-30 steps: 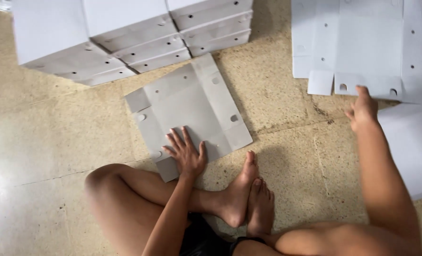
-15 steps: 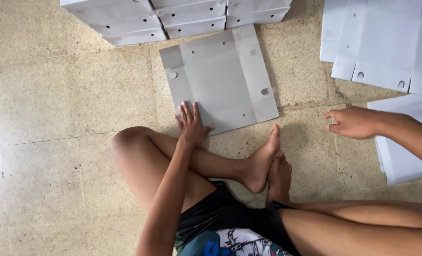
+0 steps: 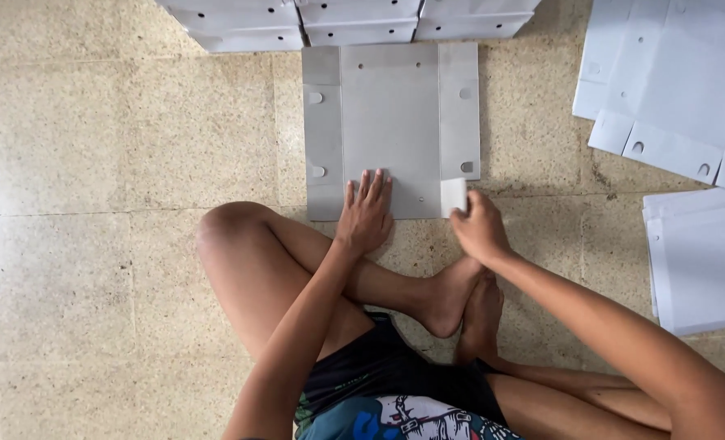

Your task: Assembling cardboard boxes by folding flat sheets and tucking tabs.

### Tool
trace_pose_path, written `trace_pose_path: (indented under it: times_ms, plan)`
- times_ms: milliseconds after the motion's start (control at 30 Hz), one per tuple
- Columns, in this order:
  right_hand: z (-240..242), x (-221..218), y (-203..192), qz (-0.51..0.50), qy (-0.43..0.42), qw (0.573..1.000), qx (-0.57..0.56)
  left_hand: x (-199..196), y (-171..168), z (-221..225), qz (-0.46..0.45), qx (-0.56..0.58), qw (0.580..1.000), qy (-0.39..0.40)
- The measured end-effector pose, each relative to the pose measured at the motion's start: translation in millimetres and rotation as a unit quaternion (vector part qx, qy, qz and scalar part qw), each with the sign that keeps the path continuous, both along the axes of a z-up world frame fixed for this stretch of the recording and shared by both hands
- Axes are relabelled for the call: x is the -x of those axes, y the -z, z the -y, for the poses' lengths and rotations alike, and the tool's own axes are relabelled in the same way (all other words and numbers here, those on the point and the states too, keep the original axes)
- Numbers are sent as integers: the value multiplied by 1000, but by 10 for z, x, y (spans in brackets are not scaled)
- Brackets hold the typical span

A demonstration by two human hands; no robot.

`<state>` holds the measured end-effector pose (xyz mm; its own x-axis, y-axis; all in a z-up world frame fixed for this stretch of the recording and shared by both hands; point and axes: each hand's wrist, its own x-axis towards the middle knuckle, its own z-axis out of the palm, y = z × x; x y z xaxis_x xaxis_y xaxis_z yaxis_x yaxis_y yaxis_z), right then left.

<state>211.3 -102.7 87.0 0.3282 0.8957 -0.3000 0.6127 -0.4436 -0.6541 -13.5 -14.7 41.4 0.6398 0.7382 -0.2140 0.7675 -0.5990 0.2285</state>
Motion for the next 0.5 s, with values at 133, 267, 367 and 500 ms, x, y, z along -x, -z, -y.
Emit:
trace_pose_path:
  times_ms: [133, 267, 367, 500]
  plan:
    - [-86, 144, -197, 100, -195, 973, -71, -143, 44, -59, -30, -46, 998, -5]
    - [-155, 220, 170, 174, -302, 931, -105, -248, 110, -54, 79, -96, 991, -50]
    - [-360, 179, 245, 190, -265, 934, -145, -265, 128, 15, 102, -62, 993, -14]
    - [-674, -144, 57, 185, 10, 971, -149, -276, 157, -26, 134, -78, 987, 33]
